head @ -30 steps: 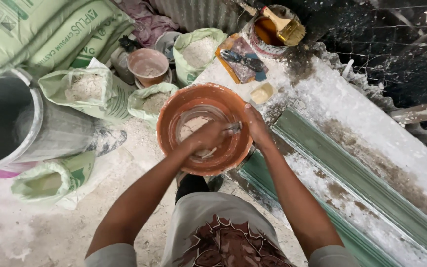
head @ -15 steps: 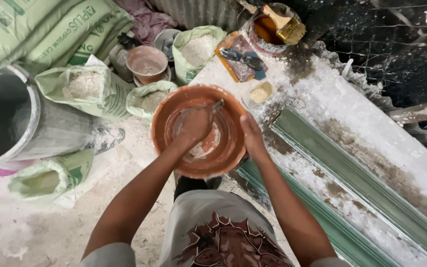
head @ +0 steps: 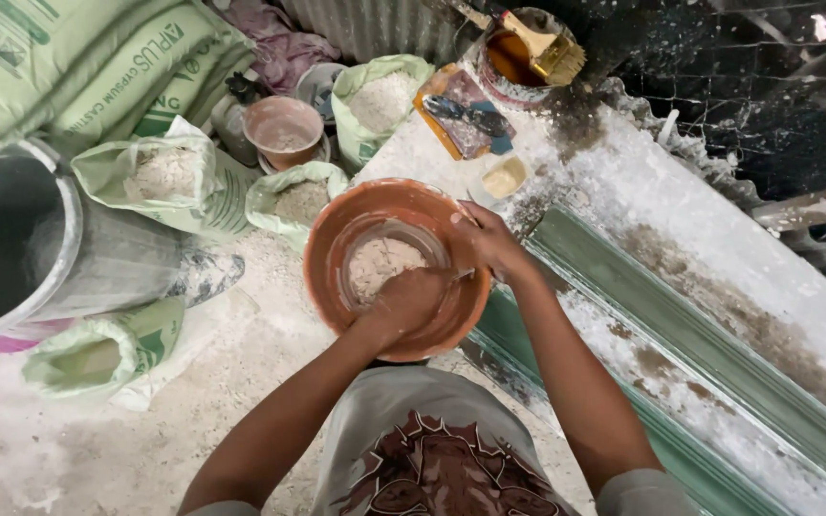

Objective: The person mixes a white powdery substance in an orange bowl using a small trowel. They stir the contents thoroughly, scraping the sides of the bowl to combine the mixture. The person then lifts the bowl and tilts it to inspect the consistency of the mixture.

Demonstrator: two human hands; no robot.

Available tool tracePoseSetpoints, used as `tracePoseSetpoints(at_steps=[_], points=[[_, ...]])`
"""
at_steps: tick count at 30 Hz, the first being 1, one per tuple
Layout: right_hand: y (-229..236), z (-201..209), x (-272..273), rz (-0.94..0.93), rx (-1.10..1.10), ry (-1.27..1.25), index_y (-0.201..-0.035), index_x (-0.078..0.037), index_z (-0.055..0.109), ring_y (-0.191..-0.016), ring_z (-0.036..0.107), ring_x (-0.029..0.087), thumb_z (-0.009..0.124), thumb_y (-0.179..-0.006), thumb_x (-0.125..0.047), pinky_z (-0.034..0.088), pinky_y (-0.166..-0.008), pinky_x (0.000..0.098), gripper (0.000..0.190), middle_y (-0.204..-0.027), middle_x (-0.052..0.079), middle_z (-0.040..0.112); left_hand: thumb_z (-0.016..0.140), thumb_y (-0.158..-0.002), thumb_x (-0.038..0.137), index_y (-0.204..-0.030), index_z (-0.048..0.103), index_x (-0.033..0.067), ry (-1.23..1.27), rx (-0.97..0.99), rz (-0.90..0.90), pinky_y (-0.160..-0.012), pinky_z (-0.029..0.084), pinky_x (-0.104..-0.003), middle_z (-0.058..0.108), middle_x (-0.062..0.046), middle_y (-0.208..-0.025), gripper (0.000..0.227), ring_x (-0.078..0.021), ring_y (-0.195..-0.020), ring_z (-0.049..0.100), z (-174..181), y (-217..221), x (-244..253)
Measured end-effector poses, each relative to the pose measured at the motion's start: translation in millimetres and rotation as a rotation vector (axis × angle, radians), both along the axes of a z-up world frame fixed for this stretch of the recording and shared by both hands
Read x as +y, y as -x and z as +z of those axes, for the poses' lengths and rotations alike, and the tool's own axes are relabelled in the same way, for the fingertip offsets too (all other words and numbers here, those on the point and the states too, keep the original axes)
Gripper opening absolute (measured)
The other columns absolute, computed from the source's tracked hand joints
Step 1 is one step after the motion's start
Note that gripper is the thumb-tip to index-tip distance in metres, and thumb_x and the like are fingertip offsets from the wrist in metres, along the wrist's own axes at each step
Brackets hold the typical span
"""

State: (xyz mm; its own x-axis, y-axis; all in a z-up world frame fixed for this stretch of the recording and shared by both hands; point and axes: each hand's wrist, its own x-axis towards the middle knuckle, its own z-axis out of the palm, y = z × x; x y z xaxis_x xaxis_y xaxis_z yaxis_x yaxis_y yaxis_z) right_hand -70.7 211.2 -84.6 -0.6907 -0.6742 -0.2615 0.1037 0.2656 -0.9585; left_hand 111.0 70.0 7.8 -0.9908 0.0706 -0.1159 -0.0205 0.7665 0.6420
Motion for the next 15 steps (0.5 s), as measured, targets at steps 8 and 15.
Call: tracePoseSetpoints(at_steps=[8, 15], points=[[-6, 142, -31, 0.015, 0.239, -0.090, -0.141, -0.009, 0.062, -0.112, 0.062, 0.016, 0.064, -0.102, -0.033, 0.051, -0.095, 0.0331, 0.047, -0.127, 0.007, 0.069, 0.049, -0.100, 0.018, -0.112, 0.066, 0.0022, 0.032, 0.036, 0.224, -0.074, 0.055, -0.056, 0.071, -0.025, -0.095, 0.025, -0.0436, -0.086, 0.070, 25, -25, -62], [28, 112, -76, 0.061, 0.531, -0.059, -0.136, -0.005, 0.065, -0.108, 0.066, 0.012, 0.067, -0.102, -0.025, 0.051, -0.094, 0.0294, 0.040, -0.120, 0.007, 0.073, 0.049, -0.099, 0.018, -0.103, 0.064, -0.0002, 0.010, 0.068, 0.193, -0.078, 0.055, -0.056, 0.066, -0.027, -0.101, 0.024, -0.0470, -0.088, 0.069, -33, -18, -122]])
